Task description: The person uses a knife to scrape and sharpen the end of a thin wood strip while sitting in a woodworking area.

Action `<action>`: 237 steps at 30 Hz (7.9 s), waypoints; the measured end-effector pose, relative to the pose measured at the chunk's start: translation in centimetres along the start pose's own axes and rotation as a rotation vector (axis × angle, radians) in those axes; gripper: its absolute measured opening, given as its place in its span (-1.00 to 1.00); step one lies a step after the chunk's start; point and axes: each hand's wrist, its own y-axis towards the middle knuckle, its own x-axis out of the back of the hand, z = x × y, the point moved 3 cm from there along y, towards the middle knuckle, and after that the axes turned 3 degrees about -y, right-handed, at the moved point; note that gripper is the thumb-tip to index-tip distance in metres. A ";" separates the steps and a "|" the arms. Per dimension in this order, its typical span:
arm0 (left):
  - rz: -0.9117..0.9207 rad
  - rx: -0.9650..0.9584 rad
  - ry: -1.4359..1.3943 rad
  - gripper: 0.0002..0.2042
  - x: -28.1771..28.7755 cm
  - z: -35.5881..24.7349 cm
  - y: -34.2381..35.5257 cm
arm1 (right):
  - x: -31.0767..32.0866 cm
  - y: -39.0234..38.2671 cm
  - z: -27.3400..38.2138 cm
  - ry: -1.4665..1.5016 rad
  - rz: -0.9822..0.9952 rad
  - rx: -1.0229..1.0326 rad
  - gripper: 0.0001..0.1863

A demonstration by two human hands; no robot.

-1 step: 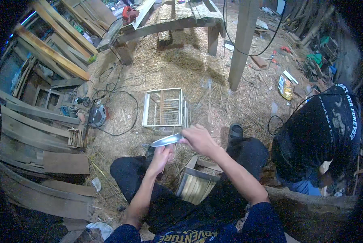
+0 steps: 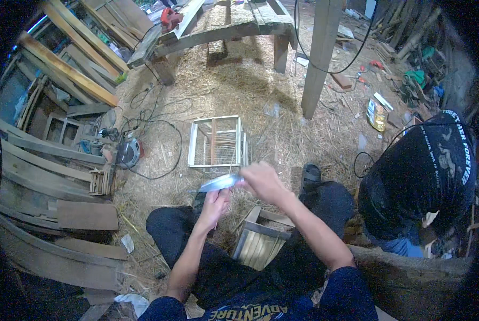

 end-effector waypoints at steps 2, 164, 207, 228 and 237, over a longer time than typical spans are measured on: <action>0.051 -0.035 -0.013 -0.77 -0.3 -1.1 -0.7 | 1.6 0.4 -4.8 -0.107 -0.135 -0.267 -0.73; -0.245 -0.261 0.382 -0.75 3.2 1.1 1.7 | -3.9 0.5 -3.4 -0.096 0.135 -0.489 -0.64; -0.094 -0.091 0.731 -0.83 6.1 5.6 13.8 | -12.0 -0.1 -13.6 0.004 0.121 -0.835 -0.62; -0.035 0.085 0.838 -0.81 6.4 4.2 13.6 | -11.1 -1.7 -16.4 0.139 0.131 -1.048 -0.47; -0.029 0.037 0.802 -0.82 6.2 4.5 13.9 | -11.5 -1.9 -16.8 0.180 0.129 -1.104 -0.39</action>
